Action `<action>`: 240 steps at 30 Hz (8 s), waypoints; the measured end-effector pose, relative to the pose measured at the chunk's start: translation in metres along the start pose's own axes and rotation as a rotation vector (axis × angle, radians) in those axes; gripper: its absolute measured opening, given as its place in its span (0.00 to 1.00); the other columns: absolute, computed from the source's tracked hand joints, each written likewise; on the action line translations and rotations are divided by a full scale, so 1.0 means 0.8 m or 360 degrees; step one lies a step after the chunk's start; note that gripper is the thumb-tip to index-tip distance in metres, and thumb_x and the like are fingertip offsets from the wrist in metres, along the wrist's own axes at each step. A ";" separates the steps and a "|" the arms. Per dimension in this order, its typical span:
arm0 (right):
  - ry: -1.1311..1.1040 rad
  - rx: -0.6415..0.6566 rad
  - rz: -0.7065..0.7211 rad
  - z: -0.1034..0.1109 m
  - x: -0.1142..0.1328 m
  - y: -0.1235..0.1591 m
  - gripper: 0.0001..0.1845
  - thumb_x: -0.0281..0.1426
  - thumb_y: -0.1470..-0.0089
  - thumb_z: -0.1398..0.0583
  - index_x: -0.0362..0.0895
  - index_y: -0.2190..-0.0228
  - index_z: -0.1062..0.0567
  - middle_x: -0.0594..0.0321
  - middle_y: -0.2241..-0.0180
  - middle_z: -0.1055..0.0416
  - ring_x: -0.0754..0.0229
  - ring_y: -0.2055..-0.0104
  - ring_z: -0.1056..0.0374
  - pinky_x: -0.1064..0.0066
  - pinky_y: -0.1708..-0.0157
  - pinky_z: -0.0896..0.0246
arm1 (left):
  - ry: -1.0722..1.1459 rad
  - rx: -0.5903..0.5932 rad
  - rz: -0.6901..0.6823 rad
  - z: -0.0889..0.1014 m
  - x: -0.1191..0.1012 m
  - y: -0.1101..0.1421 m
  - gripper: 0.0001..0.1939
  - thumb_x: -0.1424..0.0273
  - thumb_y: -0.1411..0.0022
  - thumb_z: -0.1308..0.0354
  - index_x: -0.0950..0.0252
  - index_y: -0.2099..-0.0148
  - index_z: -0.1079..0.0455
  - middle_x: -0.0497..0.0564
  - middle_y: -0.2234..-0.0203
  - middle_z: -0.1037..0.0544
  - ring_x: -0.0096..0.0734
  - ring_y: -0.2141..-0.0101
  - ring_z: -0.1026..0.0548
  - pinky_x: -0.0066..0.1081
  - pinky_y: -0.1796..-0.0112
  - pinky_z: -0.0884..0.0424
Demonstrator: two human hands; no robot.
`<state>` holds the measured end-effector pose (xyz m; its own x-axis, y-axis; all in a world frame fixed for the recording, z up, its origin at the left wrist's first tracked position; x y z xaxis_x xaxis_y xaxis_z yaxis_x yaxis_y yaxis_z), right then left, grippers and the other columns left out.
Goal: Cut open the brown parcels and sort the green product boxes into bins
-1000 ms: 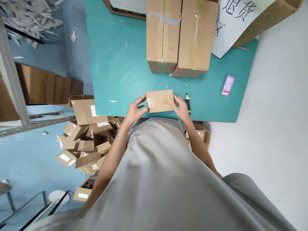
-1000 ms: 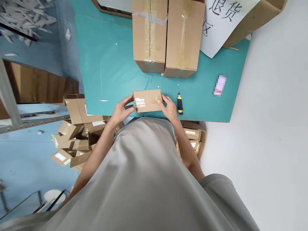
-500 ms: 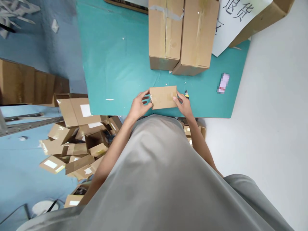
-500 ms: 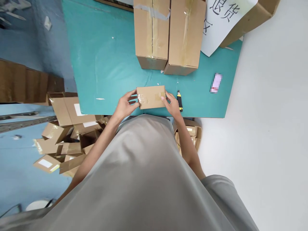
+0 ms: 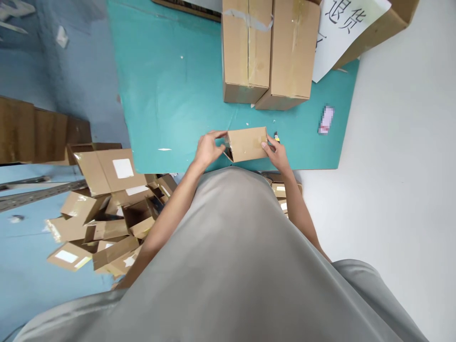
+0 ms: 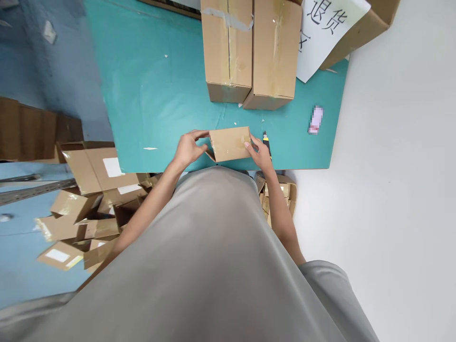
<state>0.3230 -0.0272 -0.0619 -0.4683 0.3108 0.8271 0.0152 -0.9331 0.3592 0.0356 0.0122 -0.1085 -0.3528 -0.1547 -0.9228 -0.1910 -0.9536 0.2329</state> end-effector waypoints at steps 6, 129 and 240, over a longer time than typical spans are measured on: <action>-0.0047 -0.0058 -0.0166 0.004 -0.010 0.005 0.54 0.69 0.38 0.36 0.45 0.27 0.24 0.54 0.29 0.23 0.42 0.28 0.26 0.45 0.26 0.29 | -0.0085 0.0151 -0.0006 -0.015 0.052 0.004 0.46 0.65 0.47 0.27 0.59 0.25 0.27 0.62 0.29 0.24 0.59 0.32 0.23 0.56 0.34 0.22; -0.0613 -0.0421 0.0014 -0.010 0.167 0.019 0.32 0.64 0.47 0.27 0.50 0.72 0.28 0.70 0.77 0.32 0.61 0.76 0.32 0.68 0.76 0.32 | 0.0630 -0.0292 -0.0019 0.068 -0.123 0.048 0.39 0.39 0.44 0.22 0.59 0.41 0.19 0.60 0.42 0.13 0.55 0.40 0.15 0.49 0.38 0.18; -0.0652 -0.0516 0.0238 0.024 0.130 -0.016 0.33 0.59 0.31 0.39 0.46 0.44 0.18 0.49 0.45 0.17 0.52 0.51 0.20 0.59 0.50 0.21 | 0.0720 -0.0608 0.0290 0.051 -0.122 0.017 0.23 0.51 0.48 0.22 0.63 0.59 0.18 0.54 0.61 0.12 0.43 0.59 0.16 0.36 0.59 0.20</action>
<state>0.2909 0.0208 0.0278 -0.0982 0.1546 0.9831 -0.2481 -0.9605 0.1263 0.0302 0.0253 -0.0025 0.0907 -0.3382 -0.9367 0.2065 -0.9137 0.3499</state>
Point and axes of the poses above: each hand's wrist, its own y-axis away from the middle knuckle, its own z-axis out of the back of the hand, x = y × z, the point moved 9 cm from there along -y, towards the middle knuckle
